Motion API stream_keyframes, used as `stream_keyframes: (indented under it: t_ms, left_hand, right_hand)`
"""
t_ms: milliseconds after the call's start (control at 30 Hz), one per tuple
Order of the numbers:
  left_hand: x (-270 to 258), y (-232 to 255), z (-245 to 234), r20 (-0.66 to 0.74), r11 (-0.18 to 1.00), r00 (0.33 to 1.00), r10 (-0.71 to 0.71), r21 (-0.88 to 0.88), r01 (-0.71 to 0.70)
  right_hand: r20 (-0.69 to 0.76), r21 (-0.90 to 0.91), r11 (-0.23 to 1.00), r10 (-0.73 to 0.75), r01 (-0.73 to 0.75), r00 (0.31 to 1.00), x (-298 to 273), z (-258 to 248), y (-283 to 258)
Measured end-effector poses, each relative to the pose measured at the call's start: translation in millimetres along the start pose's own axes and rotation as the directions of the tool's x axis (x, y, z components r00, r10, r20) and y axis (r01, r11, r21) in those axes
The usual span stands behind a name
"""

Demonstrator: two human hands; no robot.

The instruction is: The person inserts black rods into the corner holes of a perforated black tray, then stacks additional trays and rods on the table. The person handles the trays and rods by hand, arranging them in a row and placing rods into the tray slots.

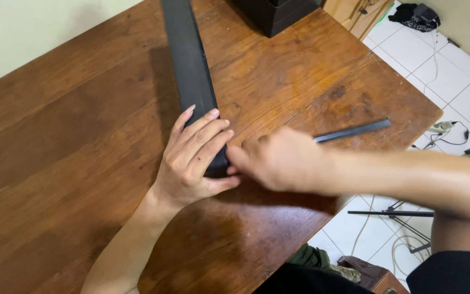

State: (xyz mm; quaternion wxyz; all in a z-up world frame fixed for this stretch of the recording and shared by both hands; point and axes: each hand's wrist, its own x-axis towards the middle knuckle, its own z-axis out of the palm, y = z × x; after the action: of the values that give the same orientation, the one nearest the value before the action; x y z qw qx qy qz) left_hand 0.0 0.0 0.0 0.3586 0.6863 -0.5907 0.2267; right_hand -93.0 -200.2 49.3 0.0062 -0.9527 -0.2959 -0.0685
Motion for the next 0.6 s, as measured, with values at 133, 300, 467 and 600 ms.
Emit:
stream_keyframes:
  t_ms: [133,300,467,600]
  left_hand:
    - [-4.5,0.2,2.2,-0.002,1.0,1.0,-0.011,0.012,0.011]
    - [-0.1,2.4,0.6,0.026,1.0,1.0,-0.017,-0.009,0.017]
    - [0.9,5.0,-1.7,0.013,1.0,1.0,-0.017,-0.01,0.017]
    - [-2.9,6.2,-3.2,0.011,0.999,1.0,-0.025,0.021,0.025]
  right_hand:
    - [-0.18,-0.306,0.95,-0.115,0.056,0.977,-12.9,24.9,-5.5]
    - [0.263,0.266,0.943,0.13,-0.201,0.956,-0.1,-8.8,3.1]
    - [0.238,0.405,0.906,0.028,-0.125,0.971,4.7,-0.5,16.7]
    - [-0.151,-0.358,0.931,-0.134,0.073,0.979,-10.4,35.0,3.4]
